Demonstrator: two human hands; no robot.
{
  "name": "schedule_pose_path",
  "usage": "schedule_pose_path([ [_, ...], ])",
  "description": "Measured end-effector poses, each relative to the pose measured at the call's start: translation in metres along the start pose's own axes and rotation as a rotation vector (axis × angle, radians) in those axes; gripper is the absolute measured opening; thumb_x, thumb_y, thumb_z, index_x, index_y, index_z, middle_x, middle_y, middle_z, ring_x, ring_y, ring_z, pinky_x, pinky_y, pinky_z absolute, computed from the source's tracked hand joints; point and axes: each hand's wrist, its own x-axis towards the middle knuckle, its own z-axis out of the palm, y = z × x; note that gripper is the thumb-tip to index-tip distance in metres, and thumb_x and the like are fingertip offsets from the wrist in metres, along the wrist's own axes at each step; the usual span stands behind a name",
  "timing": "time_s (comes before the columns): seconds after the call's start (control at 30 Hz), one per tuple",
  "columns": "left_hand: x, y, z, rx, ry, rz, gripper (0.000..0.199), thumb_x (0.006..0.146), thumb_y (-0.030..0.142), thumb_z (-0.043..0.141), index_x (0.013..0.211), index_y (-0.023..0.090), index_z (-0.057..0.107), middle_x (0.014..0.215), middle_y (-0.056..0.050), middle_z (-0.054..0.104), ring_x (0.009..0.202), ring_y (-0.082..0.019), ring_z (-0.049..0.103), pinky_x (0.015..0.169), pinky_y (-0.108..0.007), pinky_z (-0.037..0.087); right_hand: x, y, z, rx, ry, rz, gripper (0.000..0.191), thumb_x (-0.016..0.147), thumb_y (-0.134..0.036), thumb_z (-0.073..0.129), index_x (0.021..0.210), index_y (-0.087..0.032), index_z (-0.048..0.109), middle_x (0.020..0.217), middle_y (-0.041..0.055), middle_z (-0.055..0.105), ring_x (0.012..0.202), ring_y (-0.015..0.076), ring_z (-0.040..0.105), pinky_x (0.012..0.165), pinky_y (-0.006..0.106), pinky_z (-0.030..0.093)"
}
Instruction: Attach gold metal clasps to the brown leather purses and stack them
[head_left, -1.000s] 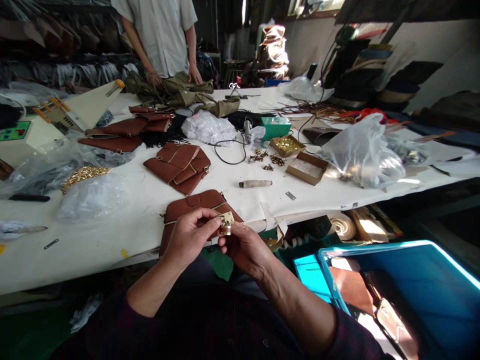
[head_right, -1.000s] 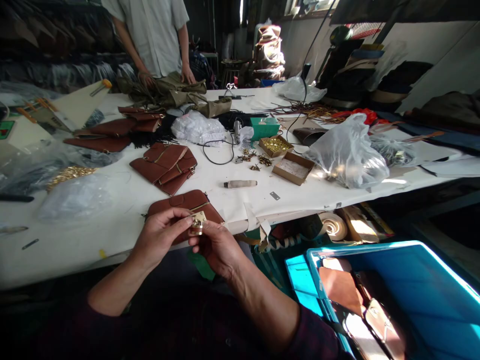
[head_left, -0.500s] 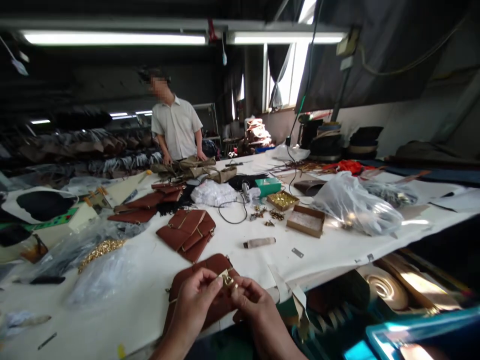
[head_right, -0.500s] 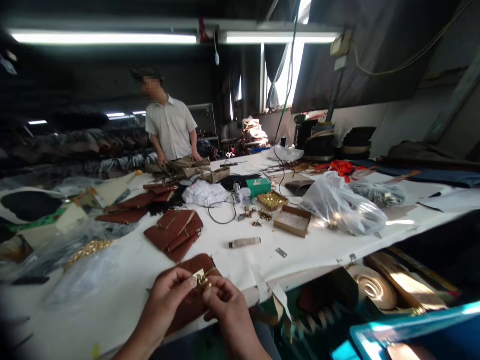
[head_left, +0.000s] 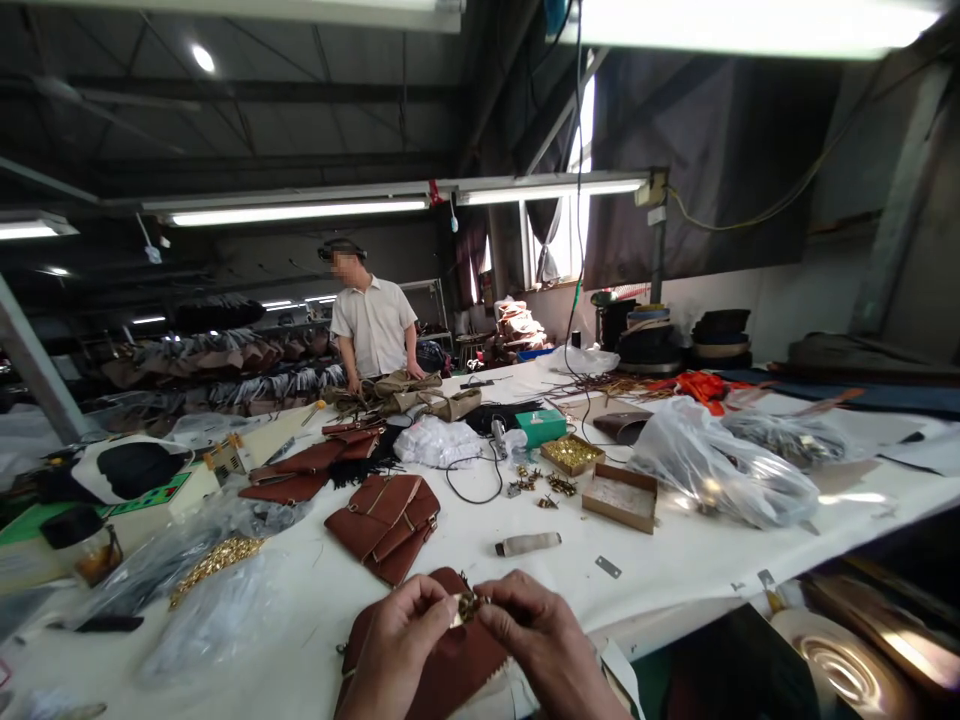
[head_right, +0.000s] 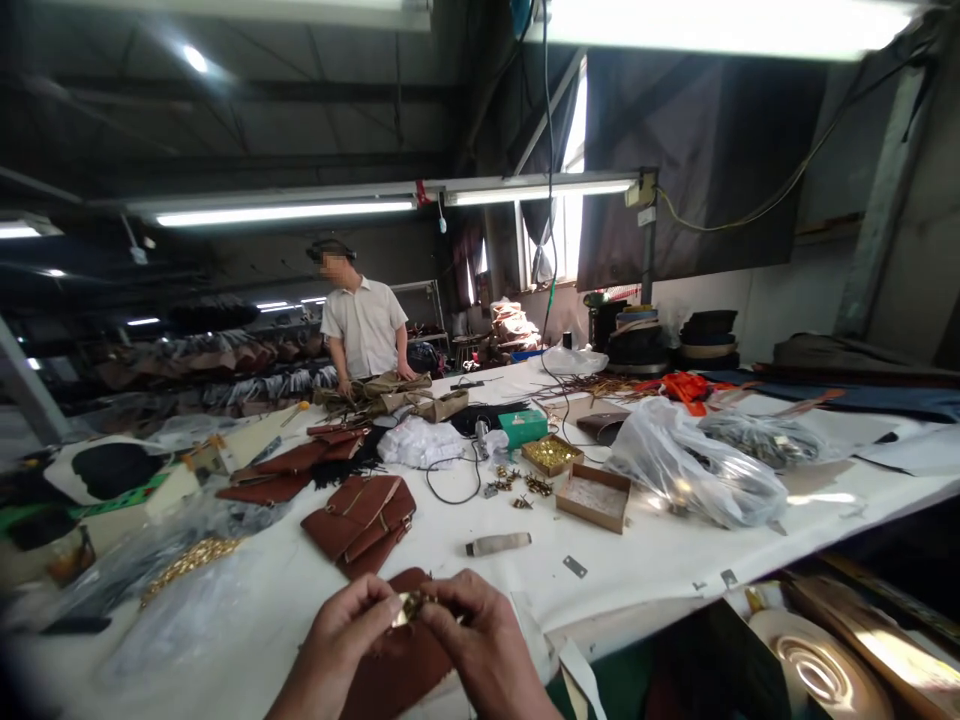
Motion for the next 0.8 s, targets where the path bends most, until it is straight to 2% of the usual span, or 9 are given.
schedule_pose_path([
  [0.07, -0.008, 0.008, -0.001, -0.043, -0.042, -0.041, 0.038, 0.078, 0.051, 0.086, 0.081, 0.017, 0.068, 0.082, -0.004, 0.074, 0.072, -0.018, 0.069, 0.066, -0.028, 0.058, 0.0, -0.009, -0.005, 0.047, -0.056, 0.085, 0.037, 0.089, -0.056, 0.079, 0.101, -0.022, 0.085, 0.085, 0.0056, 0.073, 0.077, 0.0211, 0.064, 0.069, 0.033, 0.051],
  [0.13, -0.012, 0.014, -0.002, -0.09, -0.098, -0.074, 0.035, 0.08, 0.045, 0.086, 0.085, 0.016, 0.068, 0.083, -0.005, 0.076, 0.074, -0.018, 0.072, 0.069, -0.029, 0.06, 0.0, -0.013, -0.008, 0.149, -0.172, 0.158, 0.039, 0.089, -0.056, 0.079, 0.101, -0.018, 0.083, 0.08, 0.0033, 0.07, 0.07, 0.0164, 0.06, 0.066, 0.029, 0.049],
  [0.2, -0.014, 0.016, -0.003, -0.129, -0.125, -0.115, 0.033, 0.081, 0.042, 0.086, 0.086, 0.015, 0.068, 0.082, -0.006, 0.076, 0.073, -0.018, 0.073, 0.069, -0.03, 0.061, 0.0, -0.011, -0.009, 0.27, -0.225, 0.216, 0.039, 0.088, -0.054, 0.081, 0.101, -0.016, 0.082, 0.077, 0.0016, 0.068, 0.067, 0.0134, 0.057, 0.065, 0.027, 0.046],
  [0.4, -0.018, 0.013, -0.005, -0.187, -0.152, -0.203, 0.033, 0.08, 0.038, 0.088, 0.084, 0.014, 0.066, 0.078, -0.003, 0.074, 0.069, -0.017, 0.073, 0.064, -0.028, 0.062, -0.006, 0.001, -0.005, 0.485, -0.156, 0.4, 0.04, 0.077, -0.048, 0.092, 0.095, -0.014, 0.082, 0.068, -0.0012, 0.063, 0.058, 0.0083, 0.047, 0.056, 0.023, 0.034],
  [0.53, -0.019, 0.01, -0.008, -0.17, -0.148, -0.211, 0.033, 0.08, 0.038, 0.088, 0.085, 0.015, 0.066, 0.076, -0.002, 0.073, 0.068, -0.017, 0.073, 0.063, -0.028, 0.062, -0.006, 0.006, -0.004, 0.553, -0.115, 0.481, 0.041, 0.071, -0.046, 0.096, 0.091, -0.013, 0.082, 0.066, -0.0009, 0.062, 0.058, 0.0085, 0.047, 0.055, 0.023, 0.032],
  [0.67, -0.017, 0.004, -0.011, -0.155, -0.144, -0.193, 0.033, 0.08, 0.039, 0.089, 0.084, 0.015, 0.066, 0.077, -0.002, 0.074, 0.068, -0.017, 0.073, 0.064, -0.028, 0.063, -0.009, 0.006, -0.005, 0.558, -0.124, 0.492, 0.039, 0.072, -0.048, 0.095, 0.089, -0.016, 0.082, 0.068, -0.0004, 0.065, 0.059, 0.0091, 0.048, 0.057, 0.024, 0.034],
  [0.8, -0.018, -0.012, -0.017, -0.095, -0.116, -0.115, 0.031, 0.085, 0.041, 0.086, 0.089, 0.016, 0.068, 0.084, -0.003, 0.076, 0.074, -0.016, 0.073, 0.071, -0.029, 0.064, -0.015, 0.003, -0.001, 0.326, -0.162, 0.345, 0.034, 0.084, -0.05, 0.087, 0.077, -0.017, 0.078, 0.071, 0.0012, 0.069, 0.067, 0.0129, 0.056, 0.067, 0.028, 0.043],
])
